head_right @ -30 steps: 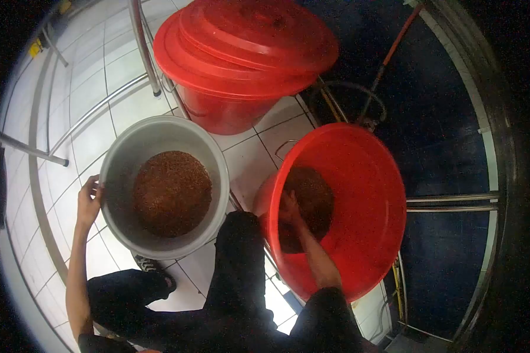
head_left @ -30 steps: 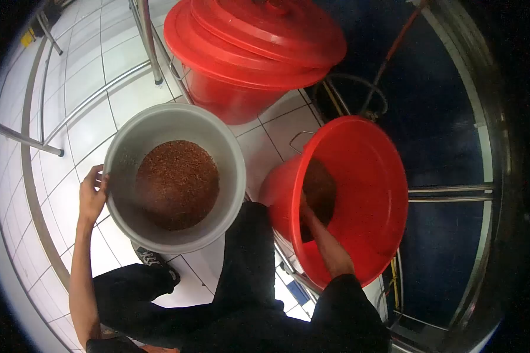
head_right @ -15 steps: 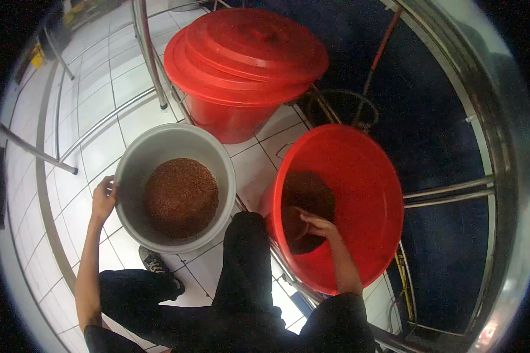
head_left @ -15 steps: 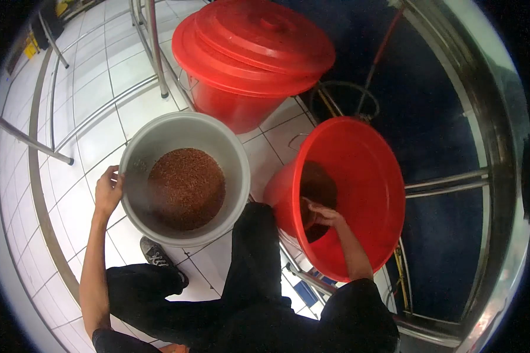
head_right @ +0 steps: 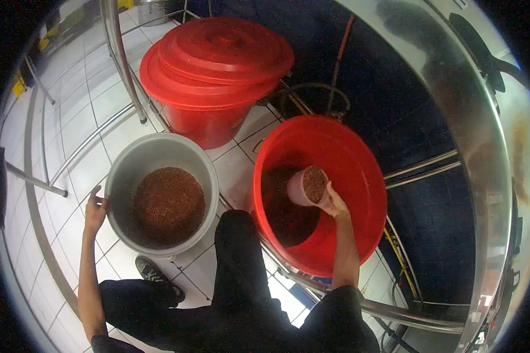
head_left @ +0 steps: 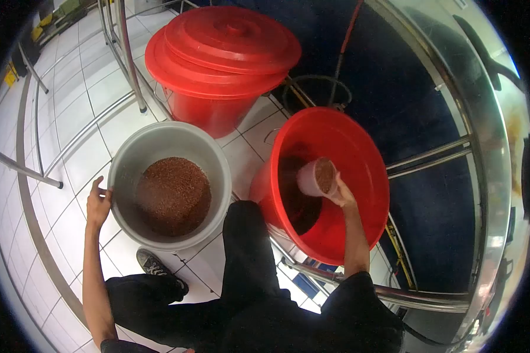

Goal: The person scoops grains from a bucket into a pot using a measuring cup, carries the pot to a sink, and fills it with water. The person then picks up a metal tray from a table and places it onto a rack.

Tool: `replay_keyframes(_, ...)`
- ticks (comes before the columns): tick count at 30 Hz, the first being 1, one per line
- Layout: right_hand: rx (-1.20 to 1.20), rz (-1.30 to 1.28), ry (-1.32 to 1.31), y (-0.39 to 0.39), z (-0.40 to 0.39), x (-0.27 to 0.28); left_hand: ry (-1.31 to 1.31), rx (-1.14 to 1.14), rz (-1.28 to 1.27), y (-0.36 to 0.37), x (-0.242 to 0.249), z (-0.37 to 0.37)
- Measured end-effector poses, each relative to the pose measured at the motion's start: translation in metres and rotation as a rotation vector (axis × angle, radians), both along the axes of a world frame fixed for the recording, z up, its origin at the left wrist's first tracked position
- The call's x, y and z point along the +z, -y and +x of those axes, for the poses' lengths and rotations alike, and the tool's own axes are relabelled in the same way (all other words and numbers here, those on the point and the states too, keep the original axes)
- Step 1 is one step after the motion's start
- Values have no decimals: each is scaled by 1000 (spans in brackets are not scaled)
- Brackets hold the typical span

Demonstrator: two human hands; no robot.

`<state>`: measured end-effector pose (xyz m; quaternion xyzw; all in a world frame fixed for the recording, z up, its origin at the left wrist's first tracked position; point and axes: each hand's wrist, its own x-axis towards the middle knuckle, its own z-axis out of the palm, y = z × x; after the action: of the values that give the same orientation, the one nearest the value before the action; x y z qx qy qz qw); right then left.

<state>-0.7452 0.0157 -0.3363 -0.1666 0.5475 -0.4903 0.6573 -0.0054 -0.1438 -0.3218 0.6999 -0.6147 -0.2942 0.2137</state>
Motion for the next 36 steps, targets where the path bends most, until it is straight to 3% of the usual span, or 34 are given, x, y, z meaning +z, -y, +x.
replay_keyframes(2,-204,-50,30,7,13,23,-22,-13,-29,1,-8,3)
replay_keyframes(5,-220,-134,35,20,23,41,-24,1,-57,3,5,-1)
replay_keyframes(11,-109,-98,-173,37,33,74,-37,38,-16,-5,20,-8)
replay_keyframes(14,-27,-165,-105,61,45,96,-1,14,-32,-6,9,0)
replay_keyframes(18,-71,-204,-104,101,125,161,35,59,9,-5,0,4)
replay_keyframes(22,233,-225,-271,143,206,197,55,69,99,-10,22,-3)
replay_keyframes(25,472,-285,-331,177,252,177,78,76,84,-11,23,-7)
replay_keyframes(27,573,-303,-688,196,284,152,113,50,64,-10,21,-8)
replay_keyframes(31,937,-197,-604,211,378,137,149,83,70,-11,21,-8)
replay_keyframes(33,965,-464,-1171,227,396,94,141,91,97,-10,28,-11)
replay_keyframes(36,985,-568,-1513,207,439,80,116,82,72,-8,24,-10)
